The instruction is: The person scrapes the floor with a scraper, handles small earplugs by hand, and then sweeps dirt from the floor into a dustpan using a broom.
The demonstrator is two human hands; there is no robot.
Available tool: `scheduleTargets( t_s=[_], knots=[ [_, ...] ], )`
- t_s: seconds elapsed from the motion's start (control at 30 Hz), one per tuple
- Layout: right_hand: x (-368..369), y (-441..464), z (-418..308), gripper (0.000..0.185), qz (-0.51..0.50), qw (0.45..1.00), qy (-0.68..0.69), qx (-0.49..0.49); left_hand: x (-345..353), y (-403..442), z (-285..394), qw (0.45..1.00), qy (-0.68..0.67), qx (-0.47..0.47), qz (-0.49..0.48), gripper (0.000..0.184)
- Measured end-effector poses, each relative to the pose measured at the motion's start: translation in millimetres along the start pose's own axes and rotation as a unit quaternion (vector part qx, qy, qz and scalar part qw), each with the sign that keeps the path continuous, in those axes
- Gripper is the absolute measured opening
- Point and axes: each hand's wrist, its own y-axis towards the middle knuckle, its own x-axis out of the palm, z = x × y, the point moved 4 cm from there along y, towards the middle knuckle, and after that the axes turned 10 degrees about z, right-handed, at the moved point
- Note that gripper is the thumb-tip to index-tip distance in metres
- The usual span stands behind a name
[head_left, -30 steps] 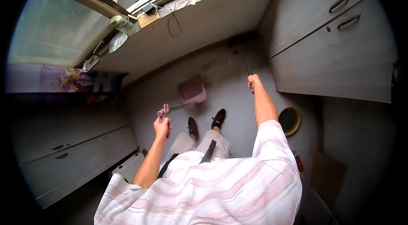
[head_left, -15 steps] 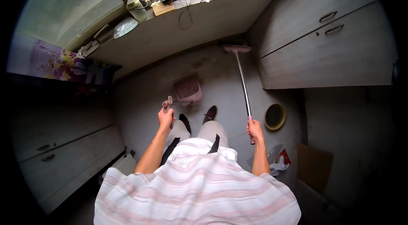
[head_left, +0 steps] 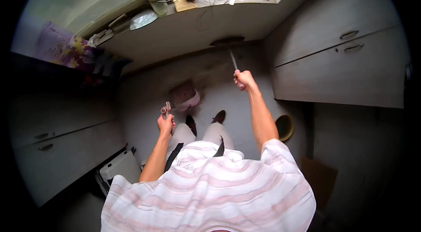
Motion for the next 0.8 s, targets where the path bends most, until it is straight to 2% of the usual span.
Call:
scheduleTargets(
  t_s=[0.07,0.1,0.23,0.3,0.33,0.4,0.53,0.63,0.7,0.8],
  knots=[
    [13,59,15,0.022,-0.06,0.994,0.02,0.086,-9,0,-5,1.0,-0.01,0.0,0.029,0.011],
    [22,84,18,0.02,-0.052,0.993,0.026,0.1,-13,-1,-5,0.999,0.004,-0.006,0.046,0.015],
    [35,126,33,0.022,-0.019,0.992,0.07,0.1,-20,-16,-5,0.997,0.005,-0.02,0.072,0.015],
    [29,113,45,0.022,0.037,0.985,0.089,0.14,-16,-13,-8,0.998,-0.007,-0.011,0.057,0.013],
    [21,101,51,0.023,0.015,0.988,0.056,0.145,-12,-10,-9,0.999,-0.003,-0.008,0.047,0.013],
    [4,82,70,0.025,-0.048,0.991,0.036,0.122,-5,-2,-11,0.999,0.004,0.002,0.045,0.011],
    [-32,-31,90,0.026,0.027,0.998,0.045,0.04,0,11,-12,1.0,0.007,0.005,0.023,0.011],
    [-42,-102,83,0.025,0.053,0.997,0.033,0.054,1,20,-13,0.999,0.043,0.008,0.015,0.009],
    [-34,-124,80,0.025,0.037,0.997,0.046,0.048,-1,25,-15,0.999,0.04,0.017,0.002,0.009],
    [-8,-92,77,0.026,0.028,0.999,0.008,0.021,-2,24,-10,0.999,0.045,0.016,-0.024,0.009]
  ],
)
